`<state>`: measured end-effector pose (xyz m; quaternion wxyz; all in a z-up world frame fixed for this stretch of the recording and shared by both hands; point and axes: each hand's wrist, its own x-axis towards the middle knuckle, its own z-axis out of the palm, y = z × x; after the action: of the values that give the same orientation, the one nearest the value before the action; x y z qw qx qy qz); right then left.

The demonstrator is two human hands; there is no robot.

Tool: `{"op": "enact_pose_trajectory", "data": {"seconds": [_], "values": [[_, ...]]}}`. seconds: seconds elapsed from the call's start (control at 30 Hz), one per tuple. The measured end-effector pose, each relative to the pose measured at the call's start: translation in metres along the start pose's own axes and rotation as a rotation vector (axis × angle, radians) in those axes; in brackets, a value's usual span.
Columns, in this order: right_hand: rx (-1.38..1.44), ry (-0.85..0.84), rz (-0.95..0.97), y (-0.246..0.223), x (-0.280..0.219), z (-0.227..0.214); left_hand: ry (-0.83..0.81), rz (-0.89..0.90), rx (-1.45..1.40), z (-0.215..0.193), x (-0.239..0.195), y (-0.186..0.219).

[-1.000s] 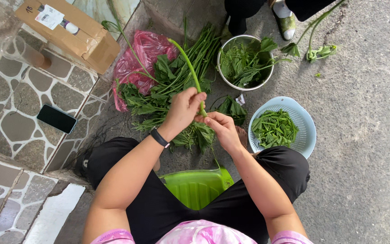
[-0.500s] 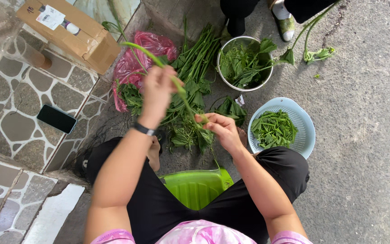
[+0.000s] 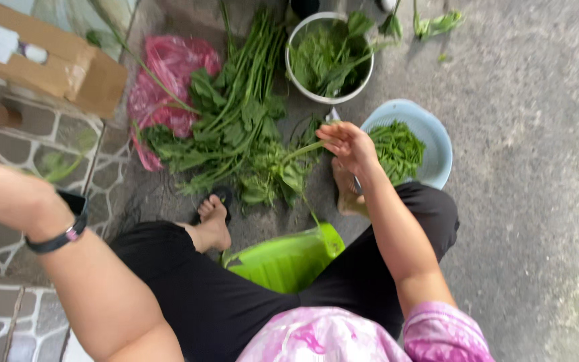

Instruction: The person sits on a low stool and plucks leaves from green vegetable stems by hand. They place the separated leaves into a blue colander and discard the stems onto the ground. Another person assists by adding more vegetables to a metal bowl nearby.

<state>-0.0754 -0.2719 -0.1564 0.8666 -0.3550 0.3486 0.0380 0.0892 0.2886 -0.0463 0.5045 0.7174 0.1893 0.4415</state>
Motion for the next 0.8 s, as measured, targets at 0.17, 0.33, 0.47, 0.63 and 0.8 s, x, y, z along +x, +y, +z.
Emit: {"op": "enact_pose_trajectory", "data": {"seconds": [0.17,0.33,0.47,0.63,0.8], "values": [[-1.445,0.054,-0.328,0.036,0.015,-0.008,-0.398,0.355,-0.061,0.011,-0.068,0.115],[-1.178,0.009,-0.473,-0.016,-0.051,0.053,-0.847,0.562,-0.045,0.017,-0.118,0.196],[-0.778,-0.198,-0.633,-0.051,-0.091,0.071,-1.381,0.565,-0.150,0.034,-0.154,0.206],[-0.578,-0.488,-0.694,-0.064,-0.113,0.067,-1.618,0.565,-0.146,0.050,-0.181,0.209],[-0.671,-0.621,-0.530,-0.061,-0.135,0.067,-1.577,0.670,-0.085,0.061,-0.177,0.206]]}}
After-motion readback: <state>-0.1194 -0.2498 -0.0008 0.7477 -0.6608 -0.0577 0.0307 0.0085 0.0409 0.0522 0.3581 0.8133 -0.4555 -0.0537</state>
